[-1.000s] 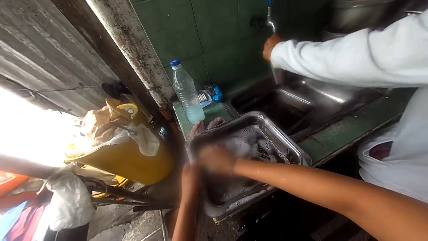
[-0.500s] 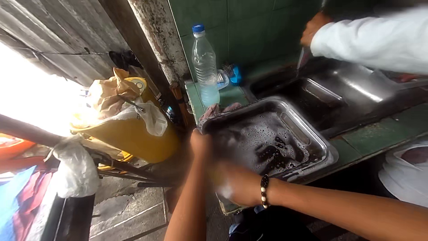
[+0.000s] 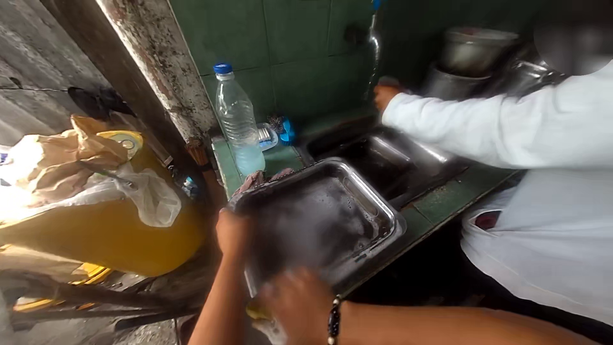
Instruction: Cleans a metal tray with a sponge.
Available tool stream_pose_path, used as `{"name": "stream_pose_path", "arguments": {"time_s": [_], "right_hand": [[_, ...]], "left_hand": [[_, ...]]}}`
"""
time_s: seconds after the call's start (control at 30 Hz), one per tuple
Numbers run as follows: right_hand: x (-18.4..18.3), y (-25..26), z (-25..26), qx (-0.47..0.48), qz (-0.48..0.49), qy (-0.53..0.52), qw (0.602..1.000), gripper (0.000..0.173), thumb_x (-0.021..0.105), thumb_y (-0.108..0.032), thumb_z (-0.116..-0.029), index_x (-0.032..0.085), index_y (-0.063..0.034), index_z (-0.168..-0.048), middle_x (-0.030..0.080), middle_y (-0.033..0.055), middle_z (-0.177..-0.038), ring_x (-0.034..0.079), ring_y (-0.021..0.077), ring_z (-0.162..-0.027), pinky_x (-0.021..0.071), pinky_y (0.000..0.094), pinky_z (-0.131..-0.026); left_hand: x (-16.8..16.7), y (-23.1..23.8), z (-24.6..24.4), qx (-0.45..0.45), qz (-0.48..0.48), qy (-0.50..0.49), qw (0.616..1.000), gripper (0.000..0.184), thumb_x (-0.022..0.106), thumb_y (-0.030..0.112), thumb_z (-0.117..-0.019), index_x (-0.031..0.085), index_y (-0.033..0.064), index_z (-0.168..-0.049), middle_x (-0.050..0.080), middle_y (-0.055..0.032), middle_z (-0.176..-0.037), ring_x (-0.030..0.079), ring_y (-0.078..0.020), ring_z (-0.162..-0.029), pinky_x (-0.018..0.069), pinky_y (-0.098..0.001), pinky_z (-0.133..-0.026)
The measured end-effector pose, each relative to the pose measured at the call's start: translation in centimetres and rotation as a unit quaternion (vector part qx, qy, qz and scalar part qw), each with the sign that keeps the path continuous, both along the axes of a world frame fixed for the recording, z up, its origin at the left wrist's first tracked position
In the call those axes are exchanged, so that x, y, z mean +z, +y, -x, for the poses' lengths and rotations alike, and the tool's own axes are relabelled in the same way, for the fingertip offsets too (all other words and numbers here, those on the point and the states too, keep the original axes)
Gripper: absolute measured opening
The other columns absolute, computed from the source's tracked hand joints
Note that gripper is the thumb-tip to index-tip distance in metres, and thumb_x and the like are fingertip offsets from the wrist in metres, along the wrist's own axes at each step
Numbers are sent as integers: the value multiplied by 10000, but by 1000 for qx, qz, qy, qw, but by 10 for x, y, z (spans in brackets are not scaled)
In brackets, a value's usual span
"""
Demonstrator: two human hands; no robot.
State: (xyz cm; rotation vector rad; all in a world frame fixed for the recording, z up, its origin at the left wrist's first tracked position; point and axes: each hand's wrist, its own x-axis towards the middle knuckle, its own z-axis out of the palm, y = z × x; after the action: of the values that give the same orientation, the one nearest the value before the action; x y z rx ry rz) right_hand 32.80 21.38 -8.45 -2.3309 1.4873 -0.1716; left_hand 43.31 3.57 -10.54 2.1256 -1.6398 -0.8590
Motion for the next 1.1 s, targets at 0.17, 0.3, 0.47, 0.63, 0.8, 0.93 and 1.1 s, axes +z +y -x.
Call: {"name": "stream_pose_path", "arguments": {"time_s": [0.17,0.3,0.47,0.63,0.8,0.93,1.1], "right_hand": [[12,-5,47,19,-89,39,995,443,478,-402,-1073,661,-66,-1296,673,248,-1212,626,439,-1166,443,628,-1003],[22,-12,139,-29,-136,128,982,443,440,-370,-1085,659,-35,-1274,673,251,-1185,611,444,-1176,394,639,-1055],[21,-24,237,-28,-55,199,978,332,588,-409,-1023,748,-185,-1210,558,162,-1451,456,393,-1398,298,653,-1150],[-6,-96,253,-122,-10,52,991,534,853,-189,-825,665,-162,-1324,388,240,-1560,425,436,-1409,438,578,-1097],[-2,-179,236,-184,-20,59,981,607,814,-185,-874,567,-167,-1428,380,238,-1556,449,427,-1393,459,552,-1084],[-16,-190,197,-199,104,185,957,510,684,-115,-942,584,-182,-1438,447,263,-1526,435,482,-1396,365,682,-1088],[-44,-164,125,-257,31,174,950,464,526,-77,-1014,560,-158,-1470,434,208,-1560,401,444,-1429,303,702,-1109]], "left_hand": [[15,12,3,7,-9,-52,999,499,682,144,-939,481,-92,-1329,613,-351,-1204,616,-503,-1148,493,-670,-910],[21,13,7,1,-22,-96,995,511,677,146,-931,466,-65,-1345,633,-313,-1204,645,-458,-1136,522,-622,-904],[21,10,4,-5,-28,-108,994,492,682,135,-923,488,-50,-1335,648,-284,-1206,654,-423,-1147,535,-583,-918],[19,9,2,-19,-34,-117,992,498,681,144,-923,487,-39,-1344,657,-263,-1210,660,-394,-1157,537,-556,-937],[22,8,2,-8,-47,-112,993,511,663,135,-930,466,-12,-1379,665,-227,-1231,664,-357,-1172,543,-522,-949],[23,10,4,9,-53,-104,993,520,652,134,-934,450,-12,-1390,669,-224,-1218,674,-345,-1155,551,-508,-941],[24,9,3,19,-46,-83,995,525,651,124,-933,442,4,-1400,668,-214,-1222,671,-344,-1155,551,-514,-932]]}}
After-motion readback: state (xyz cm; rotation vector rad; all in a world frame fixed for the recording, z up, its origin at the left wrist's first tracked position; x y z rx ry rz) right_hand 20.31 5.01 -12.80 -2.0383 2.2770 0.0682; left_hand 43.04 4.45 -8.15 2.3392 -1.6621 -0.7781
